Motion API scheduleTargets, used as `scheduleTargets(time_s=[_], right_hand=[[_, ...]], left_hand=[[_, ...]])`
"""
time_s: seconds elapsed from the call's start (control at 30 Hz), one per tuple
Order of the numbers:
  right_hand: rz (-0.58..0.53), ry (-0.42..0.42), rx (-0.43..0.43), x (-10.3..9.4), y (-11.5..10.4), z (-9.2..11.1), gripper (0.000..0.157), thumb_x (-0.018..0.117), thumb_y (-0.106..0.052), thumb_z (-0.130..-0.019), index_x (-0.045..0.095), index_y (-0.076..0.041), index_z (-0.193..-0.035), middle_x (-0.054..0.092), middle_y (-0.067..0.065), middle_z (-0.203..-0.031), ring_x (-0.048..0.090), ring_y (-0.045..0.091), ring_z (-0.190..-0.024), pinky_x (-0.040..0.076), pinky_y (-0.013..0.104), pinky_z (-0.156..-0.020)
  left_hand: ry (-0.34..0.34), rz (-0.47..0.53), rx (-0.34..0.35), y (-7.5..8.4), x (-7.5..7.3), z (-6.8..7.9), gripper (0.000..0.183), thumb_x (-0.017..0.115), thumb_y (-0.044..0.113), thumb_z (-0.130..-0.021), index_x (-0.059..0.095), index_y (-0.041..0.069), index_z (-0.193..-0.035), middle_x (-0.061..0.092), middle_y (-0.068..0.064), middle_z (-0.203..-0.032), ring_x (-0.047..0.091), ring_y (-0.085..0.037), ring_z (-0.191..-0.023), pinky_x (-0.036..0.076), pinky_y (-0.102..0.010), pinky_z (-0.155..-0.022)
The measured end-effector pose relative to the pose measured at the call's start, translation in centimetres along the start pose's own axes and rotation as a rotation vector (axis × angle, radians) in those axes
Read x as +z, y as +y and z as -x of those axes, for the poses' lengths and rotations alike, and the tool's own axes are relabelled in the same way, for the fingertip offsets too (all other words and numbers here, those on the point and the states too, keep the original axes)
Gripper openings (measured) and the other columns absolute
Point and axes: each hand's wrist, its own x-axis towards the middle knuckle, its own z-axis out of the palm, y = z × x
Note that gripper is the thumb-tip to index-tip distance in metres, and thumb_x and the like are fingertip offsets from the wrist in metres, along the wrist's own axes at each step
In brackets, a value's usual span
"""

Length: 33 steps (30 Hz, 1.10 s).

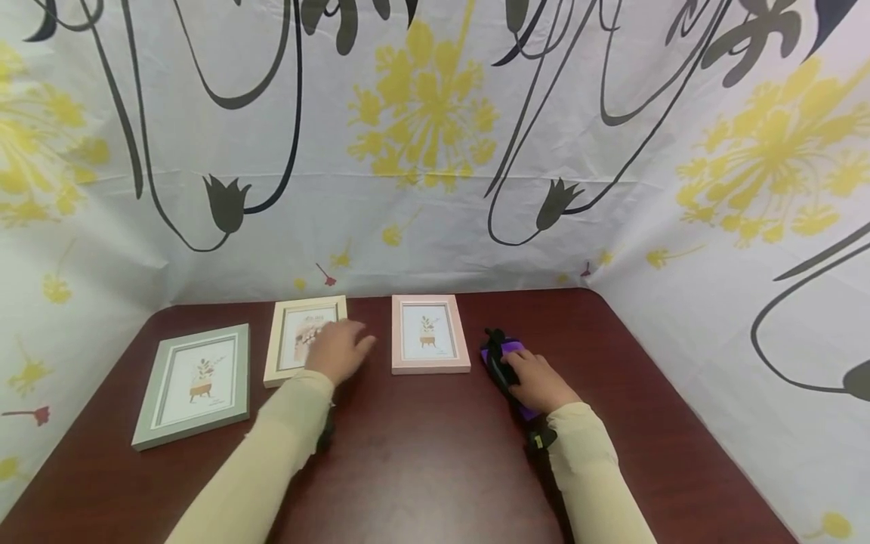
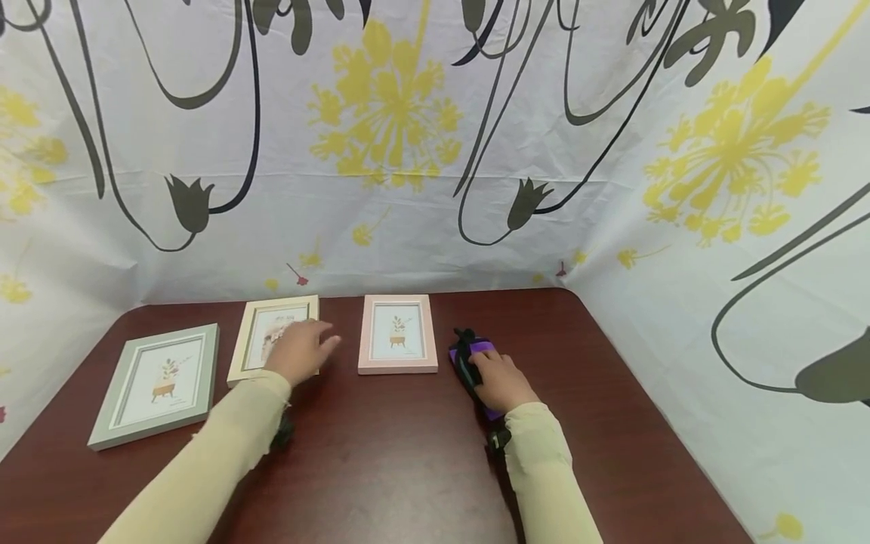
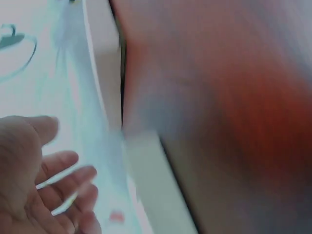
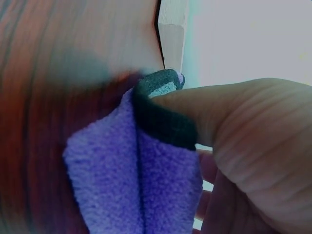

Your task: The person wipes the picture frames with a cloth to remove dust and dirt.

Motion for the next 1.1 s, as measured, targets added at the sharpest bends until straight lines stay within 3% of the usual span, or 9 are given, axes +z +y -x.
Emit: scheduleTargets(time_s=[0.17,0.3,0.43,0.57,0.7,0.93,1.1], right_hand=[[0.020,0.011,0.007,0.0,0.3,0.1,0.042,0.069,-0.003,-0.085,0.059,-0.001,-0.127,0.056,0.023,-0.130,0.052,0.046,-0.114,0.044,0.058,-0.097],[0.028,0.010,0.012,0.0,0.4,0.1,0.042,0.068,-0.003,-0.086,0.059,-0.001,-0.126,0.056,0.023,-0.130,0.052,0.047,-0.113,0.044,0.058,-0.097],[0.027,0.014,0.013,0.0,0.3,0.2,0.041,0.069,-0.002,-0.085,0.059,-0.001,-0.126,0.056,0.023,-0.129,0.052,0.047,-0.113,0.045,0.058,-0.097],[0.017,0.019,0.007,0.1,0.0,0.2,0.042,0.068,-0.002,-0.085,0.059,-0.001,-0.126,0.056,0.023,-0.130,0.052,0.047,-0.112,0.045,0.058,-0.096],[0.018,0.013,0.007,0.2,-0.1,0.1,0.042,0.067,-0.002,-0.085,0.059,-0.001,-0.126,0.056,0.023,-0.129,0.052,0.047,-0.113,0.045,0.058,-0.096],[0.022,0.010,0.008,0.3,-0.1,0.1,0.042,0.068,-0.002,-0.086,0.059,-0.001,-0.126,0.055,0.022,-0.130,0.051,0.047,-0.114,0.045,0.058,-0.097],[0.014,0.005,0.006,0.2,-0.2,-0.1,0.042,0.068,-0.003,-0.086,0.058,-0.001,-0.127,0.055,0.023,-0.131,0.051,0.047,-0.115,0.044,0.058,-0.097]], left_hand=[[0.033,-0.092,-0.122,-4.2,-3.6,1.6,0.041,0.058,0.023,-0.099,0.062,-0.010,-0.121,0.060,-0.032,-0.116,0.054,-0.052,-0.108,0.046,-0.062,-0.091],[-0.040,-0.150,-0.227,-6.7,-5.3,2.9,0.039,0.057,0.022,-0.097,0.062,-0.014,-0.108,0.057,-0.034,-0.106,0.053,-0.055,-0.099,0.048,-0.064,-0.080],[-0.131,-0.192,-0.266,-8.1,-5.9,3.8,0.034,0.057,0.020,-0.095,0.066,-0.012,-0.099,0.054,-0.036,-0.110,0.049,-0.057,-0.102,0.049,-0.065,-0.077],[-0.165,-0.212,-0.262,-8.5,-6.0,4.2,0.031,0.057,0.018,-0.096,0.068,-0.011,-0.098,0.051,-0.036,-0.113,0.047,-0.058,-0.104,0.049,-0.066,-0.078],[-0.155,-0.228,-0.238,-8.5,-5.7,4.6,0.029,0.058,0.017,-0.096,0.069,-0.010,-0.094,0.053,-0.033,-0.105,0.050,-0.055,-0.099,0.050,-0.065,-0.077],[-0.128,-0.263,-0.142,-7.7,-5.2,5.8,0.027,0.063,0.017,-0.094,0.069,-0.009,-0.091,0.056,-0.027,-0.092,0.055,-0.046,-0.085,0.052,-0.060,-0.072],[-0.072,-0.304,-0.055,-6.7,-4.8,7.8,0.025,0.067,0.017,-0.091,0.069,-0.005,-0.081,0.057,-0.020,-0.081,0.056,-0.040,-0.077,0.052,-0.056,-0.068]])
